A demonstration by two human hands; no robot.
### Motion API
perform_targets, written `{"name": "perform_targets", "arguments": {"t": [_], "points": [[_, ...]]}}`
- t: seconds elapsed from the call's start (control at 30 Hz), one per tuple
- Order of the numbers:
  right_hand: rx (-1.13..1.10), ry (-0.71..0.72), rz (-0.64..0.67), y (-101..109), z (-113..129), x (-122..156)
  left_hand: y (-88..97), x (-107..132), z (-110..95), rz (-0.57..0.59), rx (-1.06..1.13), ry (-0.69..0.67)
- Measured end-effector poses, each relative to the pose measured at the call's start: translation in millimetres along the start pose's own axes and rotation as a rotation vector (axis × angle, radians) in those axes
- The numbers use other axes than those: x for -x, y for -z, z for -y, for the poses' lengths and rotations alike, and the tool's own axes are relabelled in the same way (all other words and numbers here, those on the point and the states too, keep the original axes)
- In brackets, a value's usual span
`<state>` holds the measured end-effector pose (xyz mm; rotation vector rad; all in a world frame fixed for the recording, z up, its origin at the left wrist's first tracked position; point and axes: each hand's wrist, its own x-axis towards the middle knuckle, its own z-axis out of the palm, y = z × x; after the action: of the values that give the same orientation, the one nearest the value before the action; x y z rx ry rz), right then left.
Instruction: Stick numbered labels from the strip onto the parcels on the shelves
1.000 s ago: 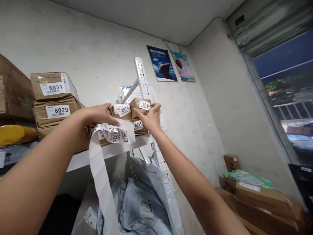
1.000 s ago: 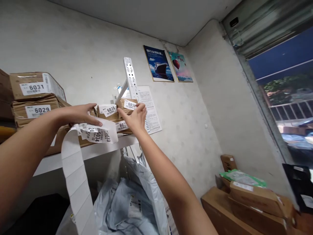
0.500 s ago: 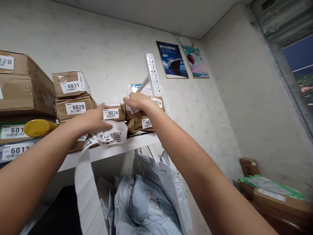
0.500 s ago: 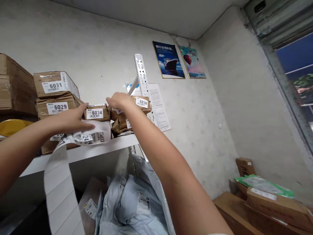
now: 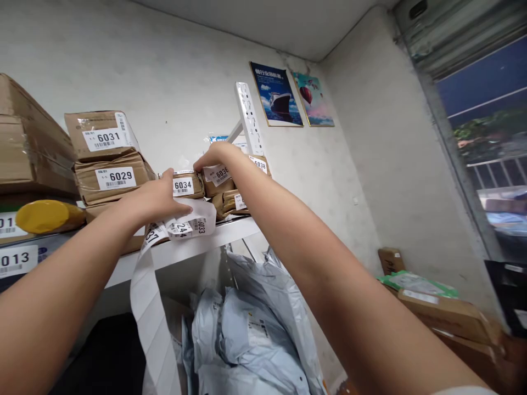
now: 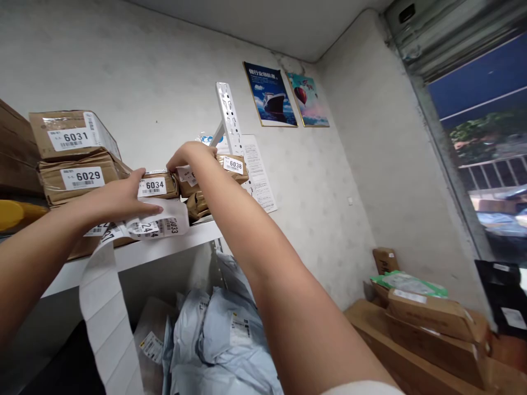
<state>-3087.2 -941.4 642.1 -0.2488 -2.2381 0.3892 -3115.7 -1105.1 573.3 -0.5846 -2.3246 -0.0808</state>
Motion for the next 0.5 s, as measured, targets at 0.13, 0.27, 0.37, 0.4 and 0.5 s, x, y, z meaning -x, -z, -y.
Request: {"name": "perform_targets", "arguments": {"t": [0.13,0.27,0.37,0.4,0.5], "points": [[-0.002,-0.002,-0.108,-8.5,-6.1,9.4,-1.9,-0.7,2.1,-0.008,0.003,-0.002],[-0.016,0.025,-0.270,-16.1,-12.9,18.4,-6.5,-3.1,6.1,-0.025,0.029,-0.029],[-0.035,0.012,-0.298,-16.2,-13.7,21.7,-8.5,-3.7,8.4,-0.042,0.040,-0.047],[-0.044,0.005,-0.300,-15.8,-13.5,22.1,-8.6,-3.4,8.5,-0.041,0.043,-0.045],[-0.095,-0.012,-0.311,-15.8,-13.4,22.5,-7.9,-1.5,6.3,-0.030,0.050,-0.034]]}}
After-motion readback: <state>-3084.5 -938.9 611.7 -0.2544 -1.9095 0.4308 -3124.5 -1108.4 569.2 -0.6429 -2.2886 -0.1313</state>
